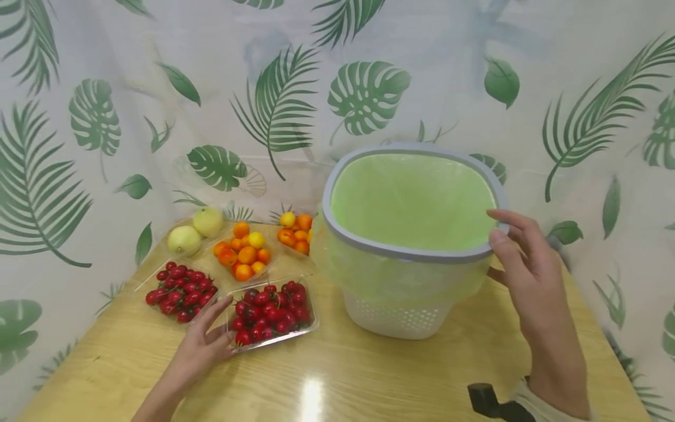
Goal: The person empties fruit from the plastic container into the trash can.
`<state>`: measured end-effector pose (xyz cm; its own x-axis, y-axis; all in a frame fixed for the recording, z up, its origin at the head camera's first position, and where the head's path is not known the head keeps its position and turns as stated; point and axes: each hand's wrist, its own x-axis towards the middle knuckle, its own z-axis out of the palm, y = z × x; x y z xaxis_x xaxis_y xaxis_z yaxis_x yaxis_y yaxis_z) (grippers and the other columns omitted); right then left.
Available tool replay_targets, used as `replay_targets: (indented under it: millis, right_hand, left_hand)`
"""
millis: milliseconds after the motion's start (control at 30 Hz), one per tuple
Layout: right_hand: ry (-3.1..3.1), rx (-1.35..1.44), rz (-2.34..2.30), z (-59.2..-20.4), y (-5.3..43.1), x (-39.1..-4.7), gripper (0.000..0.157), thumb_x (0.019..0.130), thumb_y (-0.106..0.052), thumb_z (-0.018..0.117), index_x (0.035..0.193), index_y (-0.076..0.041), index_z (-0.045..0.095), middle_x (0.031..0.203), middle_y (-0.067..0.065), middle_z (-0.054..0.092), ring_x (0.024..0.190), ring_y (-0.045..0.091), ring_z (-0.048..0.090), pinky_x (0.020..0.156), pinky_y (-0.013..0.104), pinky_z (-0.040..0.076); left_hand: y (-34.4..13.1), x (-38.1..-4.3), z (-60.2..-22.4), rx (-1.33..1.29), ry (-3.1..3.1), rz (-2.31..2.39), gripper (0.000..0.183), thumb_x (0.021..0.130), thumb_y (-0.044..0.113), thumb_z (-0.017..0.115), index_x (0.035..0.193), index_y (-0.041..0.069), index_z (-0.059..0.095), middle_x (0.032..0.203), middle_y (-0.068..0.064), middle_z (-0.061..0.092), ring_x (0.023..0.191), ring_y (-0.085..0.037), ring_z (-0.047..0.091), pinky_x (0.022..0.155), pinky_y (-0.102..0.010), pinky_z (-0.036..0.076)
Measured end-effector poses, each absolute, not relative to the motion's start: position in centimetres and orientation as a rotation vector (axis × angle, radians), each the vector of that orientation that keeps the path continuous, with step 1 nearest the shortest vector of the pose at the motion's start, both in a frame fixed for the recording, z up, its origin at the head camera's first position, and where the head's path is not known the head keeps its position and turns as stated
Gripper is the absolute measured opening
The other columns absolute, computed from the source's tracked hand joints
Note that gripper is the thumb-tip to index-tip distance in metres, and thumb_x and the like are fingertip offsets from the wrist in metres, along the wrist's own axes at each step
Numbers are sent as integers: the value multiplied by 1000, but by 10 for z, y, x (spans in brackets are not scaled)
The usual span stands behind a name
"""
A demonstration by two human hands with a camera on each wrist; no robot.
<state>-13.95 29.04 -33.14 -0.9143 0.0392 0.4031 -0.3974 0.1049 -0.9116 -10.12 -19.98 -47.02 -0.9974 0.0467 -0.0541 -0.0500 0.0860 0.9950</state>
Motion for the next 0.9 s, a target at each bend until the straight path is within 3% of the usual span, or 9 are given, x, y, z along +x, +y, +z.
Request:
replay_targets:
  millis: [200,500,800,833,900]
  right_hand:
    - [-2040,368,1920,-333,295,-140,41,109,-16,48,150,-11,50,137,5,52,117,16,55,77,15,54]
    - [-2062,382,1924,-334,295,-141,42,110,-18,46,152,-13,47,140,6,50,122,22,53,77,15,54]
    - [-2059,401,1939,-335,296,-141,43,110,-18,44,153,-13,45,141,6,50,121,21,54,78,16,54]
    - [-2053,404,1947,-336,296,-141,43,110,-17,44,152,-13,45,141,6,50,121,20,54,78,16,54]
    - [-2045,411,1956,-336,297,-141,43,110,-16,44,152,-13,45,141,6,51,120,19,55,78,17,54]
  left_hand:
    - [-196,-103,-470,-38,2203,2119,80,88,-17,52,160,10,30,171,-15,3,143,-49,37,65,-24,55]
    - [-196,-103,-467,-51,2269,2141,82,86,-16,56,160,14,35,168,-12,19,144,-55,29,79,-28,58]
    - [-200,-102,-471,-34,2199,2126,84,89,-10,62,162,18,30,170,-15,-3,143,-60,22,87,-34,58]
    - [-200,-102,-473,-26,2201,2118,83,89,-8,63,162,17,30,170,-16,-2,143,-60,21,93,-37,57]
    - [-201,-102,-475,-33,2169,2118,82,90,-4,64,162,20,30,169,-16,3,133,-54,46,88,-32,57]
